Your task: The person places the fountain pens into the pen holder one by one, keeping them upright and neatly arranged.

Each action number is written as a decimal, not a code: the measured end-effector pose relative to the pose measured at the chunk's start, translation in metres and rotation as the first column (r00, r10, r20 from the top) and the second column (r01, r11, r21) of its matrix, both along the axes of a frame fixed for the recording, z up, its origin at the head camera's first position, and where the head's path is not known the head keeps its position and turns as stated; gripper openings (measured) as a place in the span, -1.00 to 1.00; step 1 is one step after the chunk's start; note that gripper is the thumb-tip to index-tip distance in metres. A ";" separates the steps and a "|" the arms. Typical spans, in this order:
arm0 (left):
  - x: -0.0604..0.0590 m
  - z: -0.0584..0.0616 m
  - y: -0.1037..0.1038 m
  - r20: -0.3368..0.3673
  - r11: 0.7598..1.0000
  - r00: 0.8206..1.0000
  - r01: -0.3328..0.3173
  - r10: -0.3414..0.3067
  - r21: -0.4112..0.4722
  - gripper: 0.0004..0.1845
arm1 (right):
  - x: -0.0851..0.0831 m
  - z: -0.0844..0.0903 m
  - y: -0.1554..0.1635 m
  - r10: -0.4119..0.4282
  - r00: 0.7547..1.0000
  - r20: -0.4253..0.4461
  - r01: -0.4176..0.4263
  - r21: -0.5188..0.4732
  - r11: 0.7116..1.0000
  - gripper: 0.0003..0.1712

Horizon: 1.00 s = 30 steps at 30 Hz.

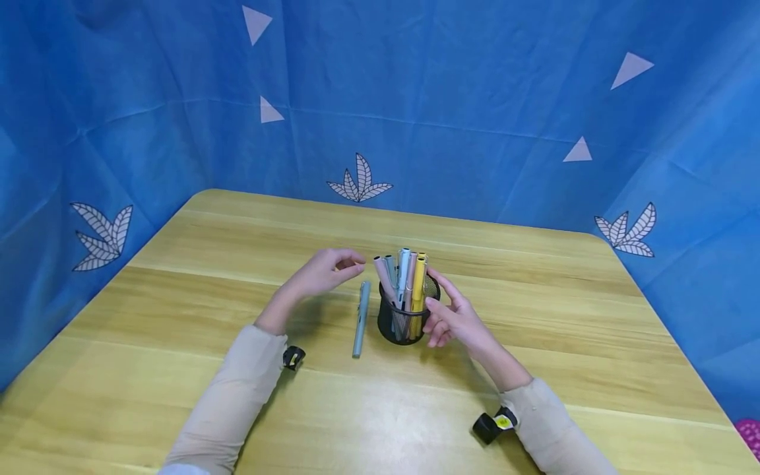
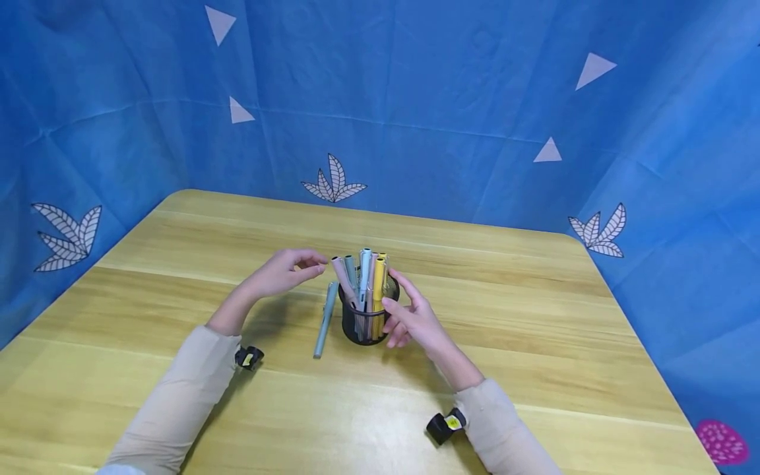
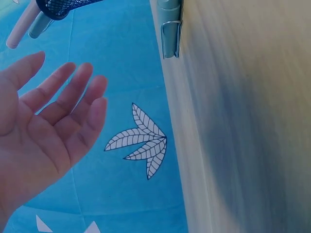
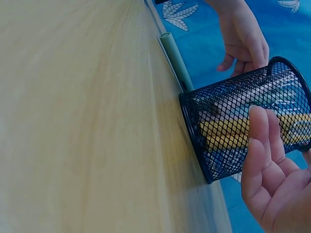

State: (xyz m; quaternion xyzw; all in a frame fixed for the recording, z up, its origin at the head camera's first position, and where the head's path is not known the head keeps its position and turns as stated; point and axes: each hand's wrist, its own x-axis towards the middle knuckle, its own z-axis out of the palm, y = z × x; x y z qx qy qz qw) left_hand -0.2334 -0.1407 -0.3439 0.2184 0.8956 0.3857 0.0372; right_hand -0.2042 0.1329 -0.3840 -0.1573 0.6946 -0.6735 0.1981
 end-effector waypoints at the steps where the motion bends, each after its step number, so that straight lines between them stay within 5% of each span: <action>1: 0.000 0.000 0.000 0.006 1.000 1.000 0.007 -0.007 -0.007 -0.65 | 0.000 0.000 0.000 -0.003 1.000 -0.001 0.003 0.001 1.000 -0.30; 17: -0.004 -0.013 -0.001 0.061 0.984 0.994 0.094 -0.086 -0.151 -0.62 | 0.002 0.002 -0.001 -0.009 1.000 0.008 0.009 -0.009 1.000 -0.30; 30: -0.001 -0.017 0.009 0.170 0.952 0.985 0.091 -0.041 -0.294 -0.41 | 0.000 0.002 0.000 -0.011 1.000 0.012 0.011 -0.004 1.000 -0.31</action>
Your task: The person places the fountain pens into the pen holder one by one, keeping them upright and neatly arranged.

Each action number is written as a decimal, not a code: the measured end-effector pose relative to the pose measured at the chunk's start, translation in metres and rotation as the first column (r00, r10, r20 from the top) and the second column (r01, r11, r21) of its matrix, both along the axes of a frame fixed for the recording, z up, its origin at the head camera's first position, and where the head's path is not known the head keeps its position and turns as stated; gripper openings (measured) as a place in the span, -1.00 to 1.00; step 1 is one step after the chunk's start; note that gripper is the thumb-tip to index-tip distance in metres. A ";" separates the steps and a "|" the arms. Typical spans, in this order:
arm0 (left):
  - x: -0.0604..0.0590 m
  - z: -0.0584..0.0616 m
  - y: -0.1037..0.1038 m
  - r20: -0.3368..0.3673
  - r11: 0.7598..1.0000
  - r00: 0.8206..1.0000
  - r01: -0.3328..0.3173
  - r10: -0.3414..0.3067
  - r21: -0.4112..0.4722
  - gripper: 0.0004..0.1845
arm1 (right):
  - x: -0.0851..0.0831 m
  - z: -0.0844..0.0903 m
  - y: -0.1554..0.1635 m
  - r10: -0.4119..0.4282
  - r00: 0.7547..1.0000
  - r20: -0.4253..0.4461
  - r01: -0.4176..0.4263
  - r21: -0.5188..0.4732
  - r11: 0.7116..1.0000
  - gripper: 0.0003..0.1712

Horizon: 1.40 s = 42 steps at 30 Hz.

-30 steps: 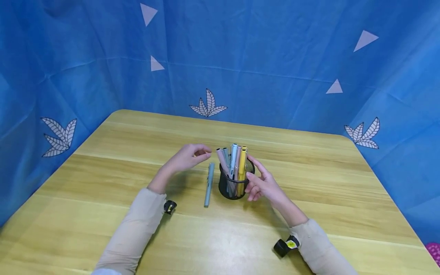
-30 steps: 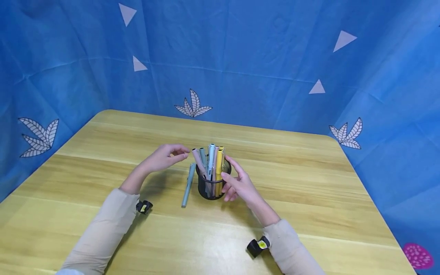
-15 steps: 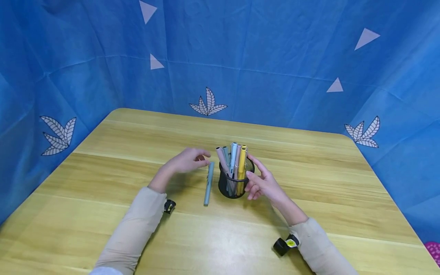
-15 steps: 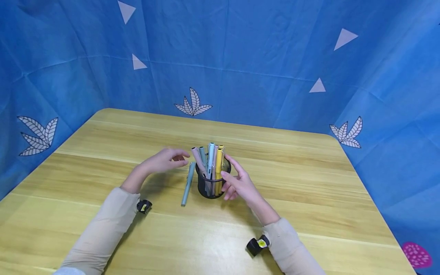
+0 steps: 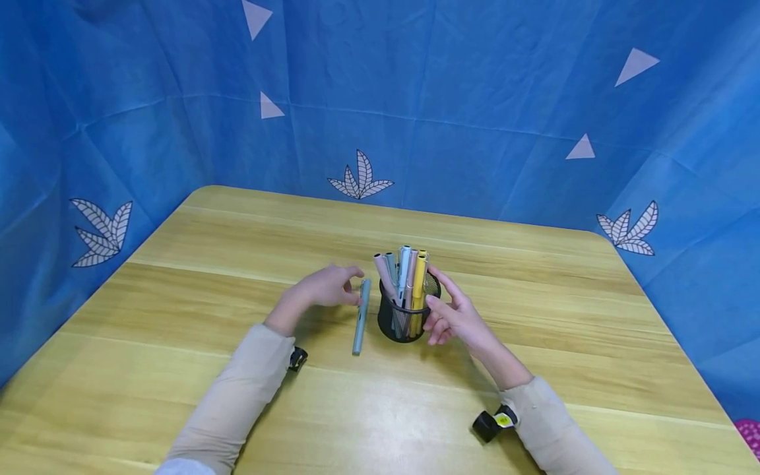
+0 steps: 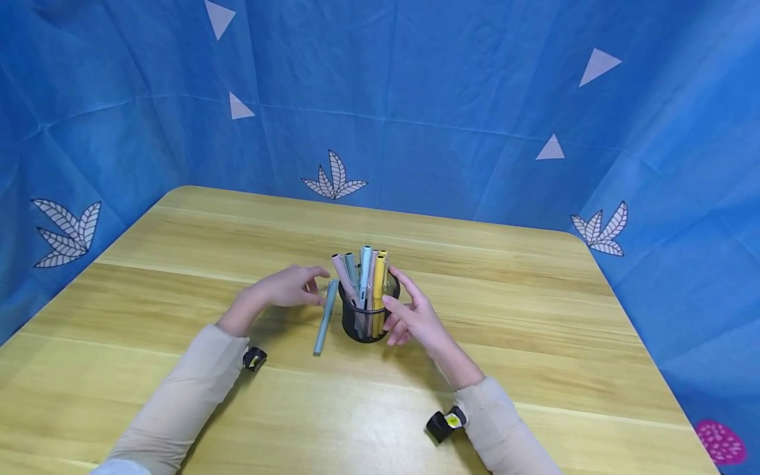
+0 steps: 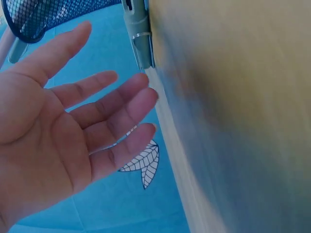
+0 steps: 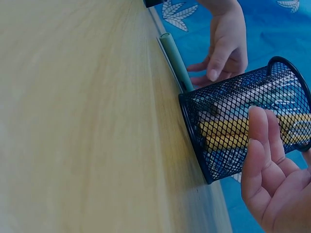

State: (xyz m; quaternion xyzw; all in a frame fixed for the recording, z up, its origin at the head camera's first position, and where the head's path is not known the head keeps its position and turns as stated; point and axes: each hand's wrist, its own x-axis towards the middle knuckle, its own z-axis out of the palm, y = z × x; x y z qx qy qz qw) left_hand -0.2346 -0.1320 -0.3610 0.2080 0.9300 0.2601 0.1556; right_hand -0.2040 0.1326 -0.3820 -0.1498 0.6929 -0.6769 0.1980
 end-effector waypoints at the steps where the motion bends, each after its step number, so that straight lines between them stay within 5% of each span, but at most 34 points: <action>1: 0.000 0.001 0.001 0.026 1.000 1.000 -0.004 0.004 -0.012 -0.37 | 0.000 0.000 0.000 0.000 1.000 -0.001 0.000 -0.001 1.000 -0.31; 25: 0.001 0.001 0.008 0.144 0.983 0.989 -0.015 0.041 -0.182 -0.01 | 0.000 -0.004 0.000 0.015 1.000 -0.011 -0.015 -0.012 1.000 -0.32; 35: -0.006 -0.001 0.005 0.302 0.989 0.951 -0.023 0.065 -0.143 0.01 | -0.001 -0.003 0.000 0.017 1.000 -0.009 -0.017 -0.016 1.000 -0.32; 42: -0.012 -0.002 0.004 0.337 0.989 0.939 -0.016 0.067 -0.150 0.04 | 0.000 -0.003 0.000 0.013 1.000 -0.009 -0.013 -0.018 1.000 -0.32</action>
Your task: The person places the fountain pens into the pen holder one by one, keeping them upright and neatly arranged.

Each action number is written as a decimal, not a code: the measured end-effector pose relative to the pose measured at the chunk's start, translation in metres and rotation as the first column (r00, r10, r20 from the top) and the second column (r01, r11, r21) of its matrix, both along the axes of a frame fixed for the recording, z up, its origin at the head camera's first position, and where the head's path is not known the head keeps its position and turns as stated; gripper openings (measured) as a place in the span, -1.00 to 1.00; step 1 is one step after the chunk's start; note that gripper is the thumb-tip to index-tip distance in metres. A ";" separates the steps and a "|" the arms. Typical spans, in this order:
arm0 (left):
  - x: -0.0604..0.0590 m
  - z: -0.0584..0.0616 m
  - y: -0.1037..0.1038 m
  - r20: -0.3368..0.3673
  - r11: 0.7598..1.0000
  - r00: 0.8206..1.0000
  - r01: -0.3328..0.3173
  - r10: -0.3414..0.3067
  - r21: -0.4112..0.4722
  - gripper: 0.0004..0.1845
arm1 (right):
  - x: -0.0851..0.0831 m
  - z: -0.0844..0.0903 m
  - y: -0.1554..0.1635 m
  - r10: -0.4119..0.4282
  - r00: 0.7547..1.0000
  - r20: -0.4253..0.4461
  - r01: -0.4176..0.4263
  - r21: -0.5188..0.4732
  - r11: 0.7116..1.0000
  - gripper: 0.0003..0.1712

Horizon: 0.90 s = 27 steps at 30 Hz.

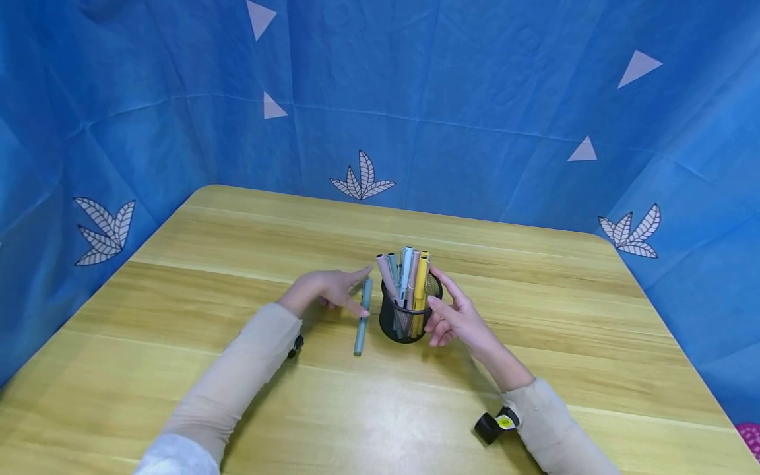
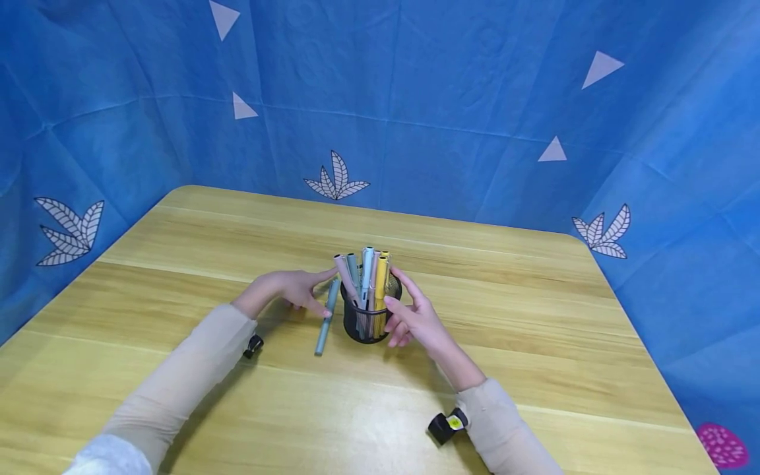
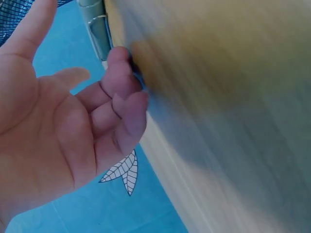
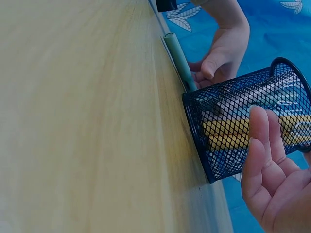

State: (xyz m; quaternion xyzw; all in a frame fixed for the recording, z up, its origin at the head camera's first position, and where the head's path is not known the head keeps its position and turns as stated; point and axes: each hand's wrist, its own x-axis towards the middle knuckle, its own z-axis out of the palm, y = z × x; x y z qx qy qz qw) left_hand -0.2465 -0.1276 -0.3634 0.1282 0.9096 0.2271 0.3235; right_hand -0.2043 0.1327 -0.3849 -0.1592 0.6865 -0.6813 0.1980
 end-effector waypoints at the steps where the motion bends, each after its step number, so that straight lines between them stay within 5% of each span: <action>1: -0.001 0.000 0.000 0.000 1.000 1.000 -0.004 0.004 -0.005 0.04 | 0.000 0.000 0.000 0.000 1.000 -0.001 0.000 0.002 1.000 -0.32; 18: -0.006 0.000 0.018 -0.041 0.980 0.999 -0.035 0.028 -0.196 0.08 | 0.000 0.002 0.000 -0.008 1.000 -0.004 0.008 0.025 1.000 -0.32; 27: -0.008 -0.002 0.016 -0.049 0.991 0.997 -0.057 0.051 -0.120 0.01 | 0.001 0.002 0.001 0.003 1.000 -0.007 -0.003 0.028 1.000 -0.31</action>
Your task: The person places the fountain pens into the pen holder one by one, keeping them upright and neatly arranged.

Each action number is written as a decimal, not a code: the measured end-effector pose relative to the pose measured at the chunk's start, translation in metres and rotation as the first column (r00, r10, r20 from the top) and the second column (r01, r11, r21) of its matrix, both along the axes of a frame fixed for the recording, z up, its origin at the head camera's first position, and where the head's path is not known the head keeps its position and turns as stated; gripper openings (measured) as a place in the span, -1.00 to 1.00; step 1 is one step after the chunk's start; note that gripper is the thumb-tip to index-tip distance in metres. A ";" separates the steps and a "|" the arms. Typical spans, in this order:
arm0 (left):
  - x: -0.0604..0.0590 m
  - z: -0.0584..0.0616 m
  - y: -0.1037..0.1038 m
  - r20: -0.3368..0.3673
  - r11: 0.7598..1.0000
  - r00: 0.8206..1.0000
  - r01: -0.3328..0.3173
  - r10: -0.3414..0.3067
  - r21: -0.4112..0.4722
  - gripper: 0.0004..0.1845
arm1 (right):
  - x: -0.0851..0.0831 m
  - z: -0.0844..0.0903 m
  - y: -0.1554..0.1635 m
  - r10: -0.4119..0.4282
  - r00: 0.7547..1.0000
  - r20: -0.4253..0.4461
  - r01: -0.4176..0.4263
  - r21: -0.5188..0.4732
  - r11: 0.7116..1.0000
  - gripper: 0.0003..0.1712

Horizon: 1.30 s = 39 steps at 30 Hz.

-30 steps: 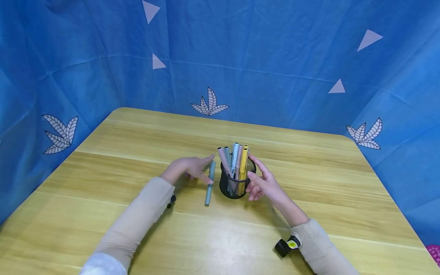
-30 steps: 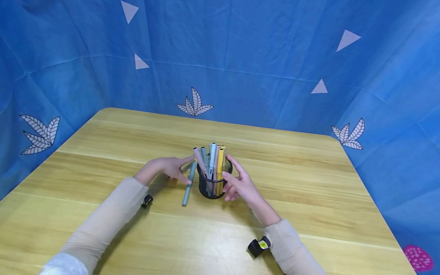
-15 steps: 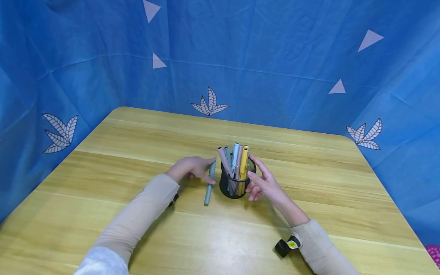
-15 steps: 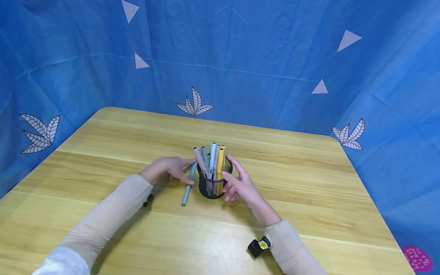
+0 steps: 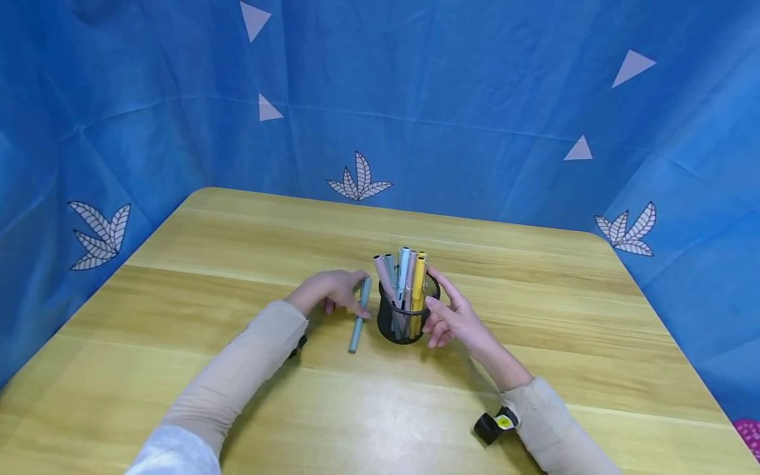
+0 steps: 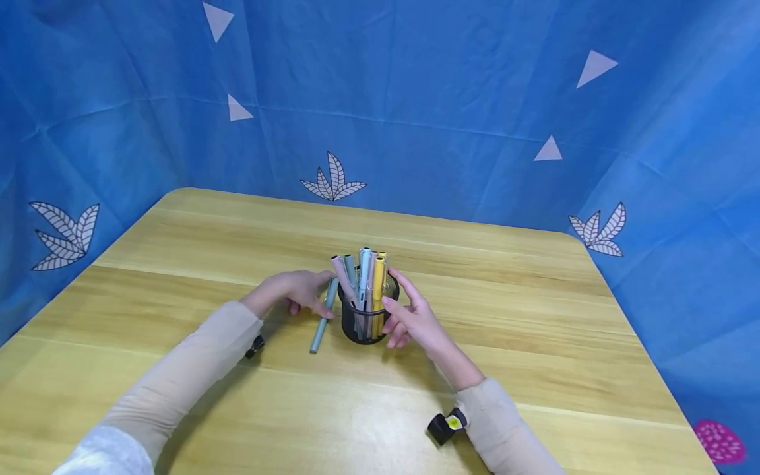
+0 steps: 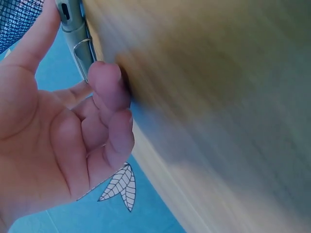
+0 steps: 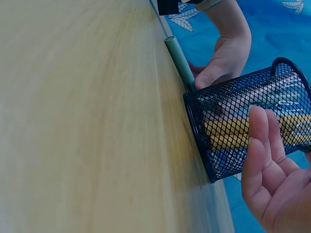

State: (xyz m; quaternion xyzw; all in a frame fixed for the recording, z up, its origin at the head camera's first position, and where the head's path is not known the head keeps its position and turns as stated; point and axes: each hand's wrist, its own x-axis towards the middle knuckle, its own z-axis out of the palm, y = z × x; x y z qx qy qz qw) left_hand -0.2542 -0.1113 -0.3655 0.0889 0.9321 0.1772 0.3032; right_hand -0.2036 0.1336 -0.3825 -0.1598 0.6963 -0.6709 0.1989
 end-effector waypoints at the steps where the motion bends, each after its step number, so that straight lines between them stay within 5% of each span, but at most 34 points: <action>1: 0.000 0.000 0.000 -0.002 1.000 1.000 -0.003 0.003 0.005 0.00 | 0.000 0.000 0.000 0.001 1.000 -0.001 -0.001 0.001 1.000 -0.30; 14: -0.005 -0.003 0.003 0.049 0.997 0.998 -0.038 0.034 0.069 -0.20 | 0.001 0.001 0.000 0.000 1.000 -0.001 0.000 0.017 1.000 -0.30; 28: -0.007 -0.003 0.002 0.105 0.994 0.994 -0.032 0.021 0.104 -0.21 | 0.001 0.000 0.000 0.000 1.000 0.010 0.000 0.010 1.000 -0.31; 39: -0.009 -0.001 -0.003 0.034 0.980 0.999 -0.010 0.003 0.199 -0.25 | 0.000 0.001 0.000 0.000 1.000 0.006 0.000 0.012 1.000 -0.31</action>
